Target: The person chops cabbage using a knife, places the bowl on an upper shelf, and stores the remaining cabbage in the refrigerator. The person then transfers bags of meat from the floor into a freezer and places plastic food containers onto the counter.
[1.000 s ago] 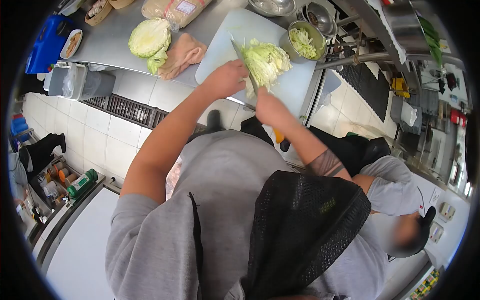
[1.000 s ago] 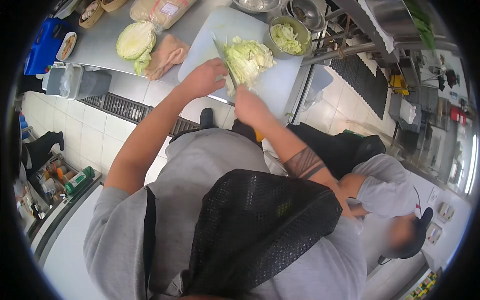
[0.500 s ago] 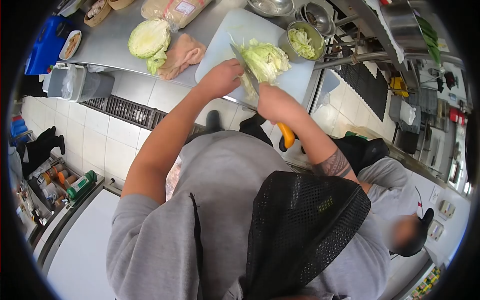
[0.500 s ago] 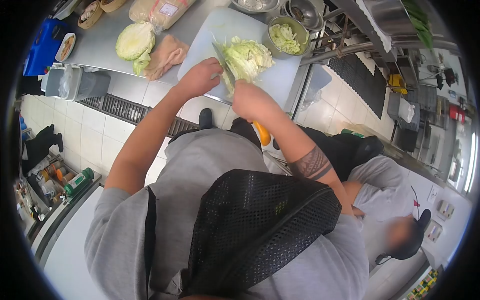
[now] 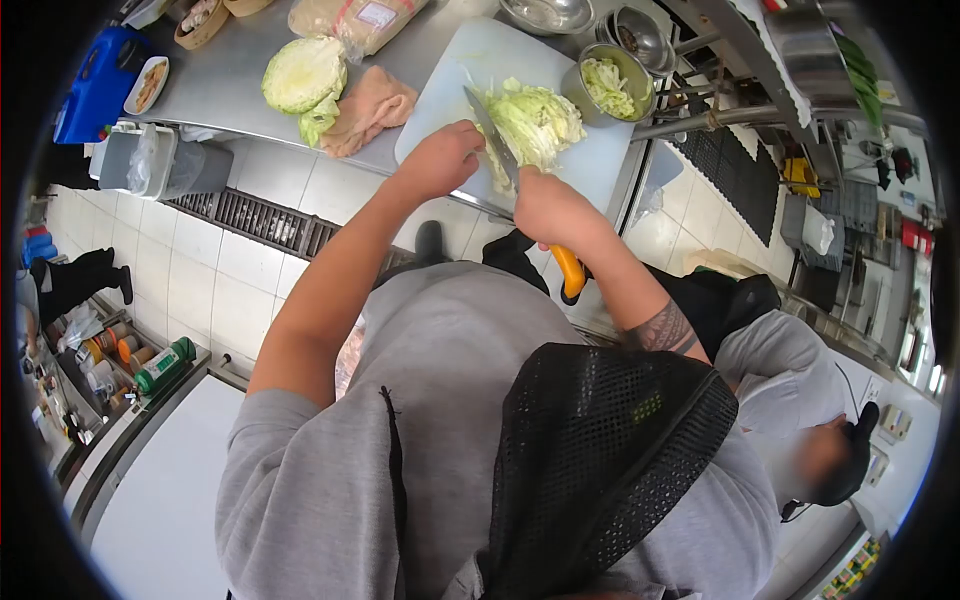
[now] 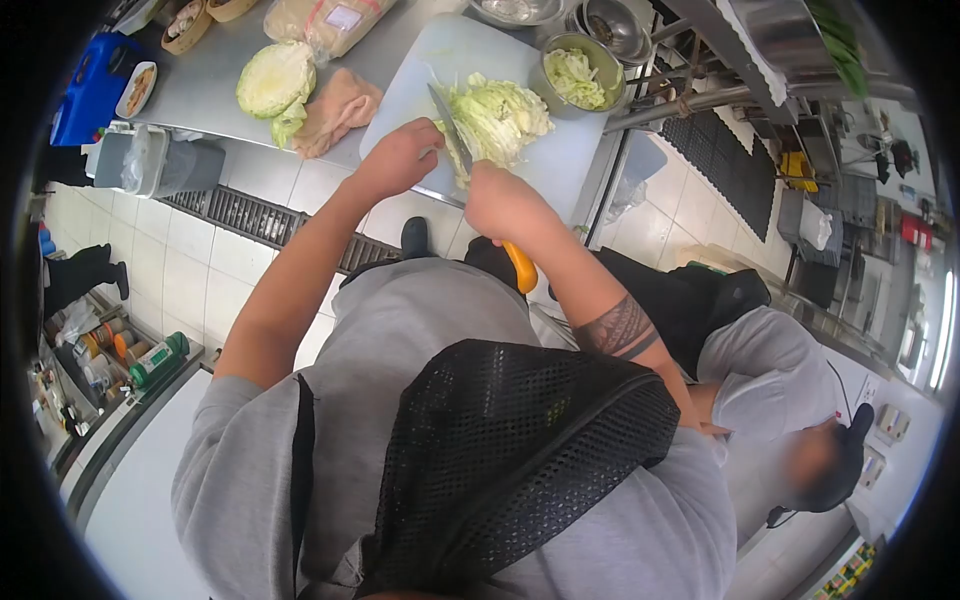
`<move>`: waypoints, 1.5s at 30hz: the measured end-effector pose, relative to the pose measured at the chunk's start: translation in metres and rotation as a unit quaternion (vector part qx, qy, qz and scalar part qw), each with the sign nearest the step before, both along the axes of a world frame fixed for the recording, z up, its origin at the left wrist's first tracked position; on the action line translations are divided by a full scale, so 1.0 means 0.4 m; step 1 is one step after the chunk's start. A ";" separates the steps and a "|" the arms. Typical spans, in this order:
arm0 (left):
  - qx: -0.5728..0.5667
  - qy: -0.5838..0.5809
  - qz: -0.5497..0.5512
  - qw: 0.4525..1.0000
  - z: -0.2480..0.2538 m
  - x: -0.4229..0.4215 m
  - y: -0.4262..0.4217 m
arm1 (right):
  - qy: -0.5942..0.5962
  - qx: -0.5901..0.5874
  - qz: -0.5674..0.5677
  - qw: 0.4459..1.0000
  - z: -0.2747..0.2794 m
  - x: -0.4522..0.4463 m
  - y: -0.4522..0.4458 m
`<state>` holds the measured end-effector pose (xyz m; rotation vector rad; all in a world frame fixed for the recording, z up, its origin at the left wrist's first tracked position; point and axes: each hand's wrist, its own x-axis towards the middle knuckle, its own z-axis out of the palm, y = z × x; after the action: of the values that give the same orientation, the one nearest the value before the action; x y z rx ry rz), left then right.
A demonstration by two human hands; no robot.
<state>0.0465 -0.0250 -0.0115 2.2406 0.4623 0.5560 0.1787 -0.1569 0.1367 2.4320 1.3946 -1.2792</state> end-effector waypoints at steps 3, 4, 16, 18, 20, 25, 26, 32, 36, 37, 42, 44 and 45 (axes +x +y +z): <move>-0.036 0.026 0.066 0.997 -0.011 -0.013 -0.011 | -0.028 -0.002 -0.005 1.000 -0.028 0.014 -0.014; -0.068 0.050 0.117 0.990 -0.005 -0.012 -0.018 | -0.026 -0.003 -0.005 1.000 -0.037 0.029 -0.028; -0.119 0.210 0.186 0.952 0.073 0.159 -0.140 | -0.092 0.138 -0.148 0.975 0.025 0.193 -0.247; -0.095 0.216 0.190 0.953 0.070 0.176 -0.143 | -0.081 0.136 -0.173 0.972 0.019 0.201 -0.286; -0.069 0.228 0.189 0.953 0.064 0.187 -0.143 | -0.076 0.135 -0.197 0.968 0.008 0.202 -0.321; -0.003 0.244 0.218 0.945 0.061 0.214 -0.142 | -0.079 0.171 -0.217 0.958 -0.014 0.194 -0.398; 0.004 0.247 0.214 0.945 0.056 0.209 -0.135 | -0.078 0.184 -0.207 0.958 -0.017 0.194 -0.413; 0.057 0.223 0.194 0.954 0.034 0.187 -0.106 | -0.050 0.196 -0.223 0.954 -0.047 0.206 -0.469; 0.064 0.247 0.204 0.945 0.031 0.218 -0.059 | -0.045 0.216 -0.229 0.948 -0.076 0.216 -0.473; 0.059 0.255 0.215 0.941 0.024 0.219 -0.046 | -0.041 0.217 -0.233 0.947 -0.083 0.217 -0.476; 0.095 0.202 0.203 0.953 0.009 0.161 0.044 | -0.020 0.226 -0.267 0.937 -0.098 0.225 -0.498; 0.038 0.177 0.219 0.959 0.051 0.156 0.062 | -0.002 0.225 -0.274 0.935 -0.100 0.228 -0.513; 0.040 0.179 0.213 0.959 0.077 0.174 0.068 | 0.015 0.222 -0.271 0.937 -0.101 0.229 -0.520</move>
<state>0.1162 0.0021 0.0191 2.3354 1.1457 0.3824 0.2701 -0.3648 0.0964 3.2907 1.1541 -1.1764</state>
